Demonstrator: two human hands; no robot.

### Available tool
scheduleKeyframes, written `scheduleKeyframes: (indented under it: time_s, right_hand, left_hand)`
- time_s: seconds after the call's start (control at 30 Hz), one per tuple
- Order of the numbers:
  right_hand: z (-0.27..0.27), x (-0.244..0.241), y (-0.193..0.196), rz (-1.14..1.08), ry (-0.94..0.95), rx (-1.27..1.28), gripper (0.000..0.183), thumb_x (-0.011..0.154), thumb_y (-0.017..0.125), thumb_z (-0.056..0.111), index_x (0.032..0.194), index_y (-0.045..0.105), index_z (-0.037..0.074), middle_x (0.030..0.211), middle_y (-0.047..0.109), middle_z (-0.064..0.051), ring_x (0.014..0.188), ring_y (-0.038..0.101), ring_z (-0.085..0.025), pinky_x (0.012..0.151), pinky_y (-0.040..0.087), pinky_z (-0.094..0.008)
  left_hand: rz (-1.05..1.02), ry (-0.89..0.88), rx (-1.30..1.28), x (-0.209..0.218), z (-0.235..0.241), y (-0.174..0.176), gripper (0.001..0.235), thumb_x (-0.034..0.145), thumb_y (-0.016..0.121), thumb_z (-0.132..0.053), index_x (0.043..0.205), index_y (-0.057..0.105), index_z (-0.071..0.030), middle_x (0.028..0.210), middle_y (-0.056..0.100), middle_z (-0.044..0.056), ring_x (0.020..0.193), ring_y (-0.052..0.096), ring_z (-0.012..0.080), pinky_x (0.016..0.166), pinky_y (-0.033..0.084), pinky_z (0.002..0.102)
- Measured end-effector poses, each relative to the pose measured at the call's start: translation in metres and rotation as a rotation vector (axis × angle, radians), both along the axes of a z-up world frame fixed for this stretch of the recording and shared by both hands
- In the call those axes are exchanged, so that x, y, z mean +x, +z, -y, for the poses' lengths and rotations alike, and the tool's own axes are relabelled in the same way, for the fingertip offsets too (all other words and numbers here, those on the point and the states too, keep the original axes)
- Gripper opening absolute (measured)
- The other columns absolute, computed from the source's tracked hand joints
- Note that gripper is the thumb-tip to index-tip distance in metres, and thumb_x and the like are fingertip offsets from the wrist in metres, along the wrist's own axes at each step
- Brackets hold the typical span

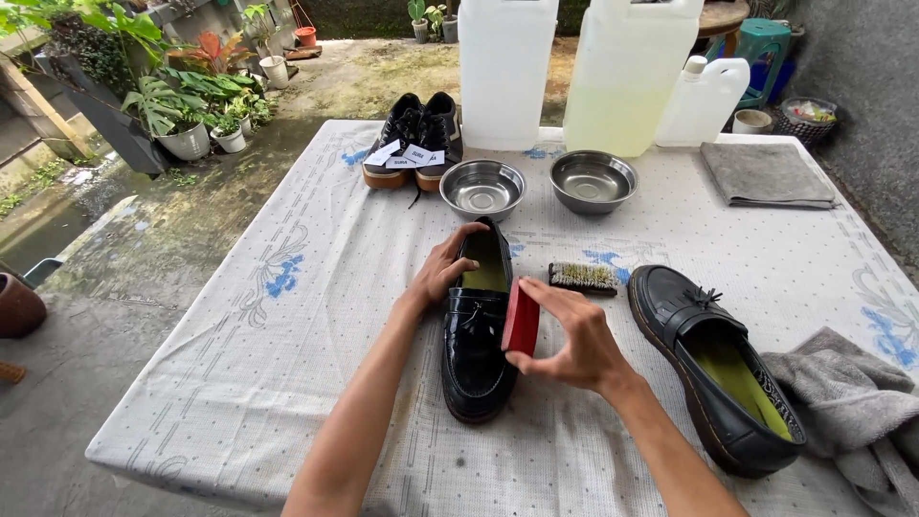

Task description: The person scrubs a black leather loafer with a red brush, then wipes it with a gray cloth. The person lifts and rotates the shoe to show the sole and sides before placing it back on the table.

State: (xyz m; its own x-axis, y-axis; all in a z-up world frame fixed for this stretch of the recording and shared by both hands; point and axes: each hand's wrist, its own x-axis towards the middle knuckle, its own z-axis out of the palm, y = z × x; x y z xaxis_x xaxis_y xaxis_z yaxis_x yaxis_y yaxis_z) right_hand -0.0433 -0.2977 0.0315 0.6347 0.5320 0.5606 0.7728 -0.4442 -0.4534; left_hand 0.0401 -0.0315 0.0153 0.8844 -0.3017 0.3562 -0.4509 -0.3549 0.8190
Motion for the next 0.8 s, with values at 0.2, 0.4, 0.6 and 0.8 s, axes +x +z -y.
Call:
scheduleKeyframes:
  time_s: [0.2, 0.4, 0.6, 0.8]
  right_hand:
    - [-0.003, -0.011, -0.001, 0.194, -0.01, -0.043, 0.097, 0.054, 0.087, 0.071, 0.132, 0.067, 0.017, 0.125, 0.073, -0.008, 0.108, 0.072, -0.027, 0.098, 0.053, -0.045]
    - [-0.004, 0.003, -0.021, 0.158, -0.121, 0.007, 0.095, 0.062, 0.082, 0.069, 0.139, 0.063, 0.016, 0.131, 0.069, -0.01, 0.113, 0.069, -0.027, 0.099, 0.052, -0.045]
    - [-0.001, -0.01, -0.003, 0.408, 0.074, -0.086, 0.097, 0.076, 0.066, 0.074, 0.141, 0.054, 0.003, 0.137, 0.066, -0.016, 0.119, 0.07, -0.028, 0.107, 0.053, -0.048]
    - [0.009, 0.007, -0.024, 0.172, -0.011, -0.007, 0.098, 0.058, 0.079, 0.071, 0.136, 0.064, 0.013, 0.127, 0.071, -0.015, 0.108, 0.071, -0.031, 0.098, 0.052, -0.049]
  left_hand:
    - [0.029, 0.01, -0.004, -0.007, 0.001, 0.005, 0.069, 0.083, 0.057, -0.045, 0.149, 0.047, -0.028, 0.139, 0.057, 0.024, 0.128, 0.053, 0.0536, 0.107, 0.04, 0.059]
    - [0.017, 0.002, -0.011, -0.012, 0.001, 0.01, 0.07, 0.083, 0.057, -0.046, 0.15, 0.046, -0.029, 0.14, 0.056, 0.026, 0.128, 0.051, 0.056, 0.109, 0.04, 0.061]
    - [0.129, -0.052, 0.058, -0.002, -0.003, -0.003, 0.066, 0.089, 0.043, -0.054, 0.148, 0.041, -0.025, 0.156, 0.048, 0.017, 0.137, 0.05, 0.0398, 0.107, 0.038, 0.056]
    - [0.008, -0.013, -0.009, -0.013, -0.001, 0.012, 0.069, 0.084, 0.058, -0.048, 0.15, 0.045, -0.032, 0.144, 0.055, 0.022, 0.132, 0.05, 0.0532, 0.111, 0.04, 0.06]
